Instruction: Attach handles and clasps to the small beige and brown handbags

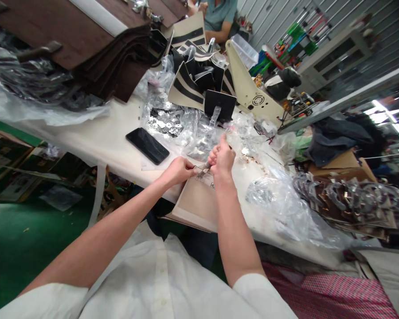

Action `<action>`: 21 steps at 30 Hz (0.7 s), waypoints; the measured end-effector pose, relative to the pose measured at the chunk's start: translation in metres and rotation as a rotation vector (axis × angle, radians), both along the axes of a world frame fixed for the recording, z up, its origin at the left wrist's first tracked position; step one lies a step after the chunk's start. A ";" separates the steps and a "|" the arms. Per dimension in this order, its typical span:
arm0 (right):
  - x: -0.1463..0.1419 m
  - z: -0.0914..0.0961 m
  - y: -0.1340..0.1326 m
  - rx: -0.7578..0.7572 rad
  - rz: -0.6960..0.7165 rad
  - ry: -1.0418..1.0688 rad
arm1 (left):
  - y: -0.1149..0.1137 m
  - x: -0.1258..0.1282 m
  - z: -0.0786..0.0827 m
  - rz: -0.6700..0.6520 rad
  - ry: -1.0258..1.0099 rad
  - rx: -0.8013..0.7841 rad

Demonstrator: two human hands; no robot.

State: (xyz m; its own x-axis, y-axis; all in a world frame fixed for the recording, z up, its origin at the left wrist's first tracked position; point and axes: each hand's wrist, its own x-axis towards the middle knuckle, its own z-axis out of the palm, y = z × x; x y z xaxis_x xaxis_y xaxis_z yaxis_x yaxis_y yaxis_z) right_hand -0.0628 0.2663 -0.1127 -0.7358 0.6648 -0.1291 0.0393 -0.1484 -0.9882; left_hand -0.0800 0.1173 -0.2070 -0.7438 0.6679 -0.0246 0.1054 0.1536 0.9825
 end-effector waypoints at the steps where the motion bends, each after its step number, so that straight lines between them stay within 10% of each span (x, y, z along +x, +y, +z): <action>1: 0.006 -0.003 -0.007 0.063 -0.008 0.032 | 0.001 0.000 0.000 0.000 -0.008 0.006; 6: 0.044 -0.019 -0.039 0.389 -0.127 0.211 | 0.001 -0.001 0.002 0.003 -0.010 0.008; 21: 0.049 -0.024 -0.043 0.406 -0.123 0.177 | -0.001 -0.001 -0.001 0.023 0.026 0.018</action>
